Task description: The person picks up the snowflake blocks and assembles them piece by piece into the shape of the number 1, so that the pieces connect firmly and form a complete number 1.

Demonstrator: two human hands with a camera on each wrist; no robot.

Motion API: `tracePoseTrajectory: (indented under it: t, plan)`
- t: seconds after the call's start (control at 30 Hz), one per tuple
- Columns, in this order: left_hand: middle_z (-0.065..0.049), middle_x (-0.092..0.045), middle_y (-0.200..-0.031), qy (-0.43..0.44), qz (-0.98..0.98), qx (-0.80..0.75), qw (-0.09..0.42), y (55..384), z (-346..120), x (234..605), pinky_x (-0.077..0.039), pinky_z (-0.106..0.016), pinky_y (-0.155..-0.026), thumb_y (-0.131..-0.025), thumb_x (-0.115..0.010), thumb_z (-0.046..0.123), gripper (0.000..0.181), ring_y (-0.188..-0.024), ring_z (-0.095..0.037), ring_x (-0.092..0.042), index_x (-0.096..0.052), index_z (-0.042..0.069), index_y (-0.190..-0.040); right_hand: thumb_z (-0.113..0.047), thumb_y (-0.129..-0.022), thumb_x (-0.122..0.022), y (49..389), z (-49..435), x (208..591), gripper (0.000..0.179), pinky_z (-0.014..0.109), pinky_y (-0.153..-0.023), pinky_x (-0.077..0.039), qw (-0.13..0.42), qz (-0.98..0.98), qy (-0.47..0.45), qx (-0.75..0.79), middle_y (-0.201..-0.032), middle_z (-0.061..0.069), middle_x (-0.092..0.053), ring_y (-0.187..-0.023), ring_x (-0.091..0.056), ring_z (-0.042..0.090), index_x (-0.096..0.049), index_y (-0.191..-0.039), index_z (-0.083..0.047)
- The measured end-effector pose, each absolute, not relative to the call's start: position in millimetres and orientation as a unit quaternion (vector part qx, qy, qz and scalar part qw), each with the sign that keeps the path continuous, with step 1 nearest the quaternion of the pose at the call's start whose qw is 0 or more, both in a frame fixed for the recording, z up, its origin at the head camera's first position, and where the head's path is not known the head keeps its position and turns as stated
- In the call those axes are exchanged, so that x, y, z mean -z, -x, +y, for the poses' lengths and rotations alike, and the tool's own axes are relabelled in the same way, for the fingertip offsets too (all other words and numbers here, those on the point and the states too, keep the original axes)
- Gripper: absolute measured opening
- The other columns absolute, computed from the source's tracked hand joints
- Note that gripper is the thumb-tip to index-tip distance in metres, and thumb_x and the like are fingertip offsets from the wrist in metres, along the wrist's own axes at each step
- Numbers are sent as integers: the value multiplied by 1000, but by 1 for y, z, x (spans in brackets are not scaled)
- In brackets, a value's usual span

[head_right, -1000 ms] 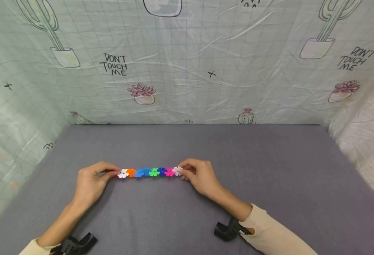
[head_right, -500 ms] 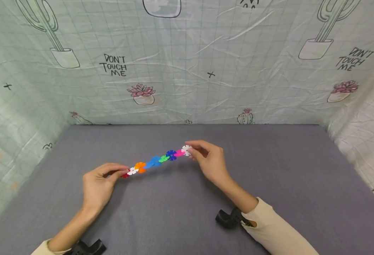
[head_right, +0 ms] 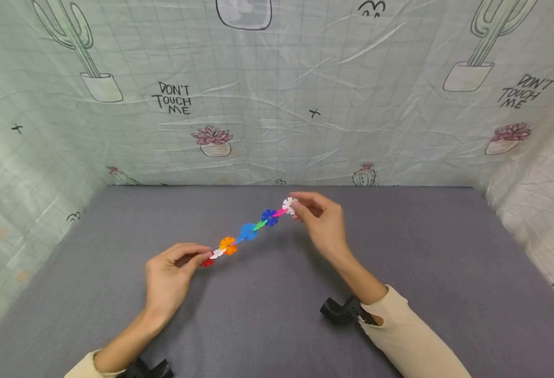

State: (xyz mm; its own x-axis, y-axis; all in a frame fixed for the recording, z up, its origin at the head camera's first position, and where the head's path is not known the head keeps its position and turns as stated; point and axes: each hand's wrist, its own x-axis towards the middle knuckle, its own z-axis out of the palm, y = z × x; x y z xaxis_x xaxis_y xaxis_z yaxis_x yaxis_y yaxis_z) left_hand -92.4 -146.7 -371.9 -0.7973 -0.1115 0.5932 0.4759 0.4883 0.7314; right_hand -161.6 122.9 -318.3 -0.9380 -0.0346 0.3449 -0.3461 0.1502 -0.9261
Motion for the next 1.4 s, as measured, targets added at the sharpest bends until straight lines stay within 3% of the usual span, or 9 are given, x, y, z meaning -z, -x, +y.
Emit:
tracePoseTrajectory:
  t: [0.33,0.63,0.93,1.4]
  plan:
    - [2,-68,-85,96,-797,554,222,85,-131,372,-55,-25,-59,-77,-76,-4,12,-67,-13,-67,-74,3,-87,-11,-89,-69,183,129,343,27,27,-66,-54,126,-715,-106,-679,-87,15,-65,-70,-64,19,-67,-113,2]
    - [-6,-69,-84,64,-767,622,147,77,-117,372,-56,-27,-60,-78,-77,-2,11,-69,-18,-69,-73,0,-89,-14,-89,-69,192,127,346,29,26,-65,-54,119,-694,-109,-702,-86,10,-64,-70,-64,16,-68,-114,0]
    - [-10,-67,-79,25,-749,657,82,71,-101,378,-56,-28,-63,-77,-77,-3,15,-69,-22,-66,-67,-3,-89,-14,-90,-68,202,127,350,33,29,-71,-55,78,-702,-118,-698,-88,12,-62,-73,-64,15,-65,-119,1]
    - [-7,-65,-72,-6,-740,673,-7,67,-74,384,-46,-19,-54,-75,-78,-2,19,-62,-12,-61,-62,-3,-86,-18,-91,-68,222,126,366,37,40,-77,-55,-11,-727,-149,-671,-91,15,-61,-76,-63,18,-63,-123,0]
